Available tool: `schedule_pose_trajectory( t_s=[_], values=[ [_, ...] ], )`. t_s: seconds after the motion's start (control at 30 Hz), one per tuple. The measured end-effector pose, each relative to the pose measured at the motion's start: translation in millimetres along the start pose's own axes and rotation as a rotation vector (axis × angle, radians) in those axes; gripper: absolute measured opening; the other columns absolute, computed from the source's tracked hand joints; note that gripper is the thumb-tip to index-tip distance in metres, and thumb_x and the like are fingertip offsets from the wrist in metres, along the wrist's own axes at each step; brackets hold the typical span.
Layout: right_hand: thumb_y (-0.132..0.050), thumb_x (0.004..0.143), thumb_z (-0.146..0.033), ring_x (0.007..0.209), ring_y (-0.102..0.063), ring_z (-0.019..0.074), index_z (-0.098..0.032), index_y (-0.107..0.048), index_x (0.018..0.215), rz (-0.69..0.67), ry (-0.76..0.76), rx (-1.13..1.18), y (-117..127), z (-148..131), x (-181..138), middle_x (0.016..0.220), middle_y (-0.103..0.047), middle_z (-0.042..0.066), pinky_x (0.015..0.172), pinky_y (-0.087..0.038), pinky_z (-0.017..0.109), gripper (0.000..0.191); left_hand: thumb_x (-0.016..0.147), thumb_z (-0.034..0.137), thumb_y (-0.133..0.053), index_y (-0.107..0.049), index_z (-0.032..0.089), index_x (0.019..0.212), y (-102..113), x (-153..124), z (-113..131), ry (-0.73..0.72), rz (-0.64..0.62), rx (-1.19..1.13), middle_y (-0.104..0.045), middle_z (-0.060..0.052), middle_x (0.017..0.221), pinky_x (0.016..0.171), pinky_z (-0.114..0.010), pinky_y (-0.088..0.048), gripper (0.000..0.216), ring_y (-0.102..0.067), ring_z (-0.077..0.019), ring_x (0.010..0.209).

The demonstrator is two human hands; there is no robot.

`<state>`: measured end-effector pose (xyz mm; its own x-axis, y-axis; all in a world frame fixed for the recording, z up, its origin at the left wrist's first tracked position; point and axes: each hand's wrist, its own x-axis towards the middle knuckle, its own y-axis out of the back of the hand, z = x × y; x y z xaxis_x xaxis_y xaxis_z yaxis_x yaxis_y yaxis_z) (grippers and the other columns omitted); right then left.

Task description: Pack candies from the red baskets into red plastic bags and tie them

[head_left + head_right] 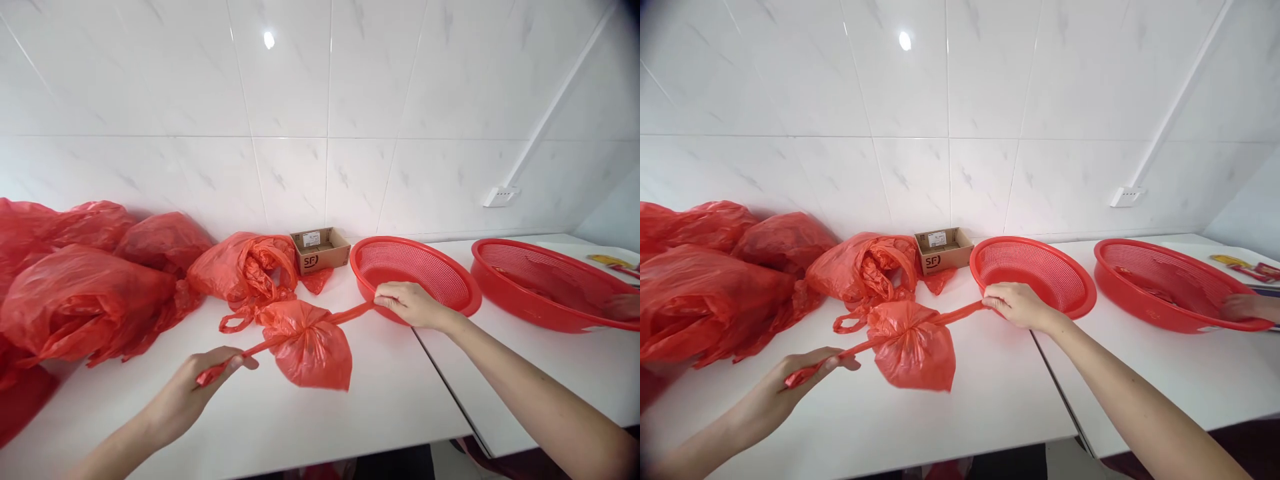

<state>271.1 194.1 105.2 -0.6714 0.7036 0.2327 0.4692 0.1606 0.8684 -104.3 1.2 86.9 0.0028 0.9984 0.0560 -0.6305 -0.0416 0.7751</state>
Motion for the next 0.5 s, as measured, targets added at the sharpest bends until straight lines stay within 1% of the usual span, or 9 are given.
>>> schedule_pose_trajectory(
  t_s=[0.03,0.07,0.13,0.2,0.27,0.33,0.4,0.43,0.5],
  values=[
    [-0.044,0.094,-0.040,0.066,-0.053,0.0144,-0.022,-0.055,0.070,0.015,-0.020,0.039,-1.9,-1.6,3.0,0.071,-0.060,-0.002,0.061,-0.036,0.027,0.033,0.094,0.047,-0.040,-0.072,0.031,0.097,-2.2,-4.6,-0.5,0.006,-0.007,-0.013,-0.073,-0.001,0.100,0.085,-0.032,-0.053,0.037,-0.066,-0.0225,0.097],
    [-0.043,0.094,-0.040,0.068,-0.055,0.0146,-0.022,-0.055,0.072,0.037,-0.039,0.099,-4.6,-5.8,7.2,0.073,-0.062,-0.001,0.063,-0.038,0.027,0.031,0.095,0.047,-0.039,-0.072,0.031,0.098,-5.1,-6.9,1.4,-0.017,-0.007,-0.022,-0.072,-0.001,0.103,0.086,-0.032,-0.052,0.036,-0.065,-0.0222,0.098],
    [-0.041,0.094,-0.041,0.072,-0.059,0.0152,-0.022,-0.055,0.076,0.086,-0.082,0.284,-14.3,-19.0,17.7,0.078,-0.065,0.000,0.066,-0.042,0.027,0.030,0.096,0.044,-0.039,-0.071,0.030,0.097,-13.1,-5.7,8.7,-0.116,0.027,-0.022,-0.067,-0.002,0.111,0.089,-0.032,-0.051,0.035,-0.061,-0.0219,0.106],
    [-0.038,0.095,-0.045,0.074,-0.063,0.0161,-0.021,-0.054,0.080,0.140,-0.131,0.485,-32.2,-33.8,26.9,0.082,-0.066,0.002,0.067,-0.046,0.028,0.032,0.096,0.040,-0.040,-0.071,0.028,0.094,-25.8,1.2,15.1,-0.215,0.074,-0.009,-0.061,-0.004,0.120,0.093,-0.031,-0.049,0.033,-0.057,-0.0208,0.113],
    [-0.036,0.095,-0.047,0.076,-0.063,0.0171,-0.021,-0.053,0.083,0.199,-0.175,0.590,-59.0,-47.2,31.0,0.084,-0.065,0.003,0.067,-0.048,0.029,0.034,0.098,0.037,-0.038,-0.068,0.026,0.092,-43.2,11.2,17.3,-0.266,0.126,0.030,-0.055,-0.006,0.127,0.096,-0.031,-0.048,0.033,-0.056,-0.0193,0.114],
    [-0.037,0.095,-0.047,0.082,-0.062,0.0176,-0.022,-0.056,0.088,0.270,-0.178,0.538,-91.5,-59.0,28.6,0.088,-0.062,0.004,0.073,-0.048,0.031,0.033,0.098,0.035,-0.036,-0.064,0.024,0.088,-63.2,22.8,15.5,-0.293,0.173,0.074,-0.052,-0.006,0.131,0.098,-0.032,-0.047,0.032,-0.056,-0.0184,0.113],
    [-0.037,0.096,-0.044,0.087,-0.060,0.0179,-0.023,-0.060,0.093,0.357,-0.170,0.404,-123.7,-69.6,22.0,0.096,-0.060,0.005,0.078,-0.047,0.032,0.031,0.099,0.034,-0.034,-0.061,0.023,0.088,-81.9,35.3,12.2,-0.307,0.201,0.103,-0.053,-0.006,0.130,0.094,-0.032,-0.048,0.031,-0.058,-0.0176,0.109],
    [-0.036,0.096,-0.043,0.088,-0.059,0.0178,-0.024,-0.061,0.096,0.408,-0.183,0.332,-137.8,-74.3,18.5,0.100,-0.058,0.006,0.077,-0.047,0.031,0.031,0.099,0.034,-0.032,-0.059,0.023,0.089,-89.9,41.6,10.7,-0.306,0.209,0.111,-0.055,-0.006,0.127,0.089,-0.031,-0.050,0.031,-0.060,-0.0171,0.104],
    [-0.033,0.098,-0.040,0.081,-0.059,0.0161,-0.025,-0.062,0.101,0.482,-0.246,0.214,-159.3,-81.6,13.1,0.107,-0.054,0.007,0.069,-0.047,0.029,0.033,0.099,0.035,-0.031,-0.058,0.023,0.093,-101.8,53.5,8.5,-0.292,0.233,0.127,-0.058,-0.006,0.116,0.078,-0.030,-0.052,0.030,-0.062,-0.0162,0.091]
  ],
)
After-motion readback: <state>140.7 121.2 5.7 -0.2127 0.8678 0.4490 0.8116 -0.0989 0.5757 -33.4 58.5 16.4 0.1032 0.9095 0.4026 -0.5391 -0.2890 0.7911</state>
